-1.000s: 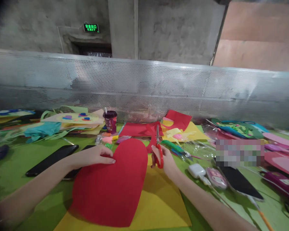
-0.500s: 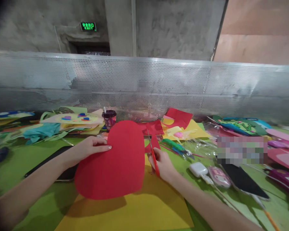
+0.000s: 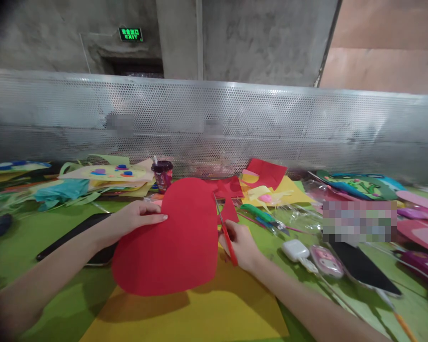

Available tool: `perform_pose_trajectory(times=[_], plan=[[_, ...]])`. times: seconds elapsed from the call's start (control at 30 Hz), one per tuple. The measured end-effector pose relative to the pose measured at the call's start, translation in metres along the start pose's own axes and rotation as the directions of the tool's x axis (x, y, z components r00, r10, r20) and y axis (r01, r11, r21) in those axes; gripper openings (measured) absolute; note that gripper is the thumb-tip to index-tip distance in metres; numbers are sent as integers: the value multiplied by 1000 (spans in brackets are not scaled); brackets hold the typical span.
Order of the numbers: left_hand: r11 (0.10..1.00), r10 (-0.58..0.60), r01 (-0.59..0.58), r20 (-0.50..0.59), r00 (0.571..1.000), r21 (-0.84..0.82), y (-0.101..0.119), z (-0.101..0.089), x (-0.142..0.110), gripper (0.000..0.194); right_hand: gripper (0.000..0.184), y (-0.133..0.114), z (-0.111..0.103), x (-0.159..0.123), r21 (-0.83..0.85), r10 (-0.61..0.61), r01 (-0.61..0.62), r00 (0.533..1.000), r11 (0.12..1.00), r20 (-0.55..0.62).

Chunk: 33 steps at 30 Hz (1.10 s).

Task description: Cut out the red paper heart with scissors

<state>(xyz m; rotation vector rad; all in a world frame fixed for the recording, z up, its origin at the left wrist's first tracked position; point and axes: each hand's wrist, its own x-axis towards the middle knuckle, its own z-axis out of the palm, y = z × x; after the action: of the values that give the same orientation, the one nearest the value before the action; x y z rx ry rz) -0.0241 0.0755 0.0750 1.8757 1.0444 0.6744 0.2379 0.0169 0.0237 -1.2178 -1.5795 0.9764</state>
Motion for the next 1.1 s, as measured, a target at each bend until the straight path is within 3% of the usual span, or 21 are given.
perform_pose_trajectory(times=[0.33,0.77,1.1], plan=[[1000,-6,6,7,1000,17,5,2,-3,34,22,2,1,2,1,19,-19,1000,1000,1],[999,-19,20,9,1000,-35,-1,2,1,33,21,1,3,1,-25,20,-21,999,999,-32],[999,-7,8,11,1000,-38,8,5,-4,33,19,-1,2,1,-50,22,-24,999,998,-42]])
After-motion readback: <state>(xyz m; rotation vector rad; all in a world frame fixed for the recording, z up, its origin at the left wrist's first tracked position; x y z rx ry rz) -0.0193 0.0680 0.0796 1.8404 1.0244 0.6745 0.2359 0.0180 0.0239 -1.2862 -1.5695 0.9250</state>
